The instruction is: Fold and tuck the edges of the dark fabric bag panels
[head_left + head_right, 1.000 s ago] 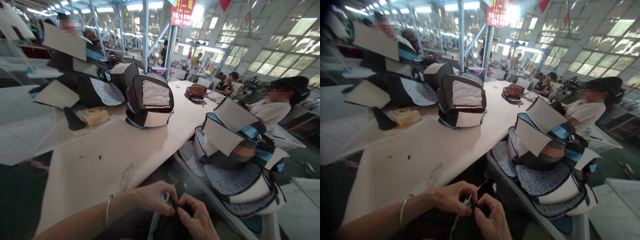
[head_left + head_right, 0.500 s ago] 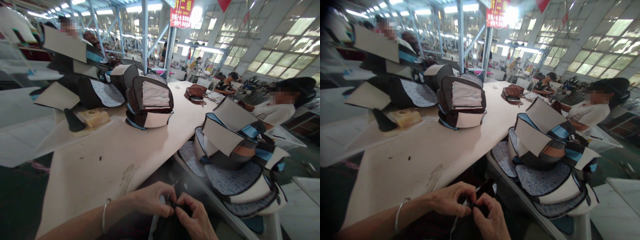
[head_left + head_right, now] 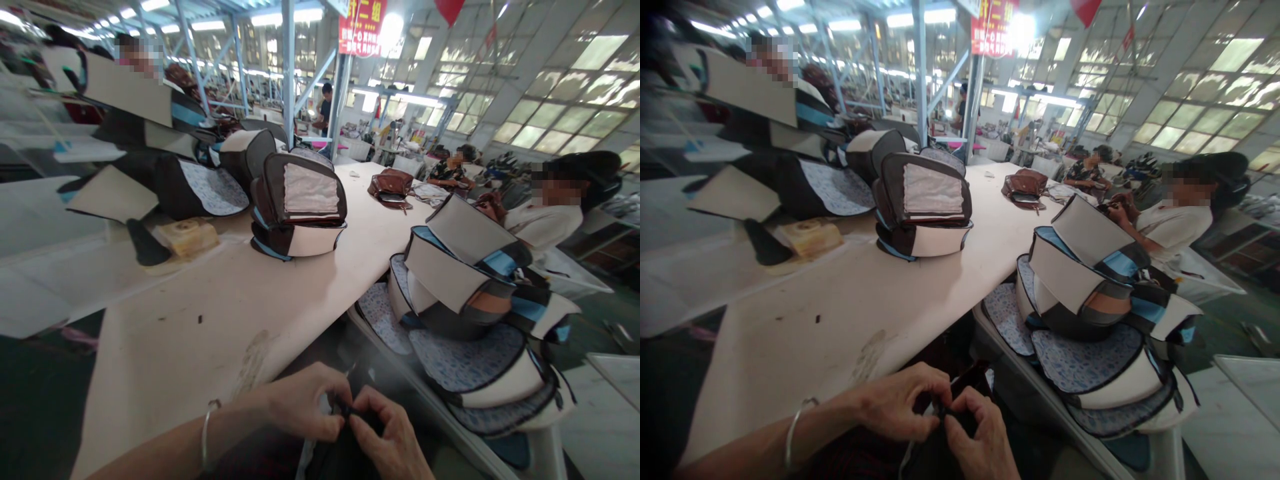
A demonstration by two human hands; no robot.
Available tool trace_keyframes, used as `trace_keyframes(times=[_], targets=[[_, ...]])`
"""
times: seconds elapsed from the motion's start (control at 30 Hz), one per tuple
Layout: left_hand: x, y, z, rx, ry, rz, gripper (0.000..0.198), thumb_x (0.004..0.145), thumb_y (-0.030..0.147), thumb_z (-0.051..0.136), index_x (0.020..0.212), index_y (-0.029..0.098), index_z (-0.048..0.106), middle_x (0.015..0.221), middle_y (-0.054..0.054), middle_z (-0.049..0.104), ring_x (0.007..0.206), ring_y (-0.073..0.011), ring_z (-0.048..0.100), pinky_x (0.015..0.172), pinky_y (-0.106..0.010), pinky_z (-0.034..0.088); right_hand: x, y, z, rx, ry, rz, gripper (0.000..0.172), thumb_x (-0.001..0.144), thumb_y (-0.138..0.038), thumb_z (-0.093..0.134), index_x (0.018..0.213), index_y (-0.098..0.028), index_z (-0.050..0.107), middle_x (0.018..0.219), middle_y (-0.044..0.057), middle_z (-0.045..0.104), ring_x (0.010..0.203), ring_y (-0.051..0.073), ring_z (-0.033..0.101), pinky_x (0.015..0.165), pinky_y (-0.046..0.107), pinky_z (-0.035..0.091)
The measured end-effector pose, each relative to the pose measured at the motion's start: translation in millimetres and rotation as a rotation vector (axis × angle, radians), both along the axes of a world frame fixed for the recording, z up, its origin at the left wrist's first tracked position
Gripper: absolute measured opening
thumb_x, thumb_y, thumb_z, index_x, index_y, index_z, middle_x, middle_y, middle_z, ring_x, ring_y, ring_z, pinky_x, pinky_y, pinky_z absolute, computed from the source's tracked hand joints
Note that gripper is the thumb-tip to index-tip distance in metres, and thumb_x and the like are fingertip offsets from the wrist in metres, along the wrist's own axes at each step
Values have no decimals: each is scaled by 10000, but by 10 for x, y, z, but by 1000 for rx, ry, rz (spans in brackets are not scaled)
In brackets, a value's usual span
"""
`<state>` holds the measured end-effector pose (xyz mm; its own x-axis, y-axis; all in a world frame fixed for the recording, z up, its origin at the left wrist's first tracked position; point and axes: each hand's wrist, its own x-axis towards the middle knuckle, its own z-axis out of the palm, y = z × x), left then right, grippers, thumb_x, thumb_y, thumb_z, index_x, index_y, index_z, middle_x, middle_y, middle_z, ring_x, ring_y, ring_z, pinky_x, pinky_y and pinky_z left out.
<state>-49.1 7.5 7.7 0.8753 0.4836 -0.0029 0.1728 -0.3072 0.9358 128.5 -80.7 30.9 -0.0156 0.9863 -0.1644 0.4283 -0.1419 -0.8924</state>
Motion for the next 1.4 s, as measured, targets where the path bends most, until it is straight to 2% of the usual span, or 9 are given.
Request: trace_keyframes(times=[0.1,0.17,0.37,0.47,0.67,0.83,1.1,1.27,1.4], targets=[[60,-124,40,149,38,105,57,656,149,573,697,152,612,689,14,589,616,-124,512,626,-223,409,-23,-1,-71,47,-41,-7,156,753,-322,588,675,-187,579,687,-7,582,685,176,538,663,259,423],[86,-163,45,147,58,157,36,650,139,554,631,149,583,638,18,553,597,-121,490,608,-227,390,-41,-6,-119,63,-44,-29,160,752,-328,570,675,-188,568,695,-5,579,697,180,540,687,271,413],[30,-28,-46,-240,51,72,197,647,135,554,778,141,701,629,43,543,582,-102,448,508,-188,322,-70,-5,-129,33,-2,-41,243,749,-398,532,617,-198,491,621,-32,453,605,145,438,577,252,346],[2,34,-81,-313,34,64,214,659,148,580,829,139,709,647,43,575,580,-100,469,518,-178,343,-92,7,-100,-10,-52,-71,265,748,-431,519,620,-203,471,599,-37,423,595,145,427,564,254,332],[2,15,-20,-171,30,102,178,694,131,584,825,135,704,686,26,635,603,-99,528,536,-160,378,-140,30,-67,-31,-219,-134,181,712,-359,512,642,-193,530,621,-3,546,655,193,541,637,283,388],[-37,34,1,28,77,41,209,720,115,551,861,150,702,649,40,621,540,-79,503,473,-146,337,-179,48,-38,37,-228,-152,124,688,-268,507,592,-193,530,570,-17,538,600,171,521,592,269,378],[-75,-41,154,284,238,86,186,744,100,566,893,201,613,745,25,652,680,-138,611,550,-182,372,-125,64,-106,66,-211,-92,141,752,-269,542,660,-177,594,620,3,610,624,180,575,597,264,425],[-138,-96,183,412,269,3,185,813,60,501,927,195,552,851,-20,663,772,-176,635,659,-216,442,-62,38,-155,292,-282,71,97,806,-168,528,718,-176,568,747,33,616,688,164,606,643,246,477],[-204,-100,159,310,207,43,210,811,56,495,953,191,568,885,-20,674,812,-171,643,692,-215,452,-57,-6,-217,489,-342,138,114,857,-125,501,787,-171,579,774,44,576,681,147,597,617,224,494]])
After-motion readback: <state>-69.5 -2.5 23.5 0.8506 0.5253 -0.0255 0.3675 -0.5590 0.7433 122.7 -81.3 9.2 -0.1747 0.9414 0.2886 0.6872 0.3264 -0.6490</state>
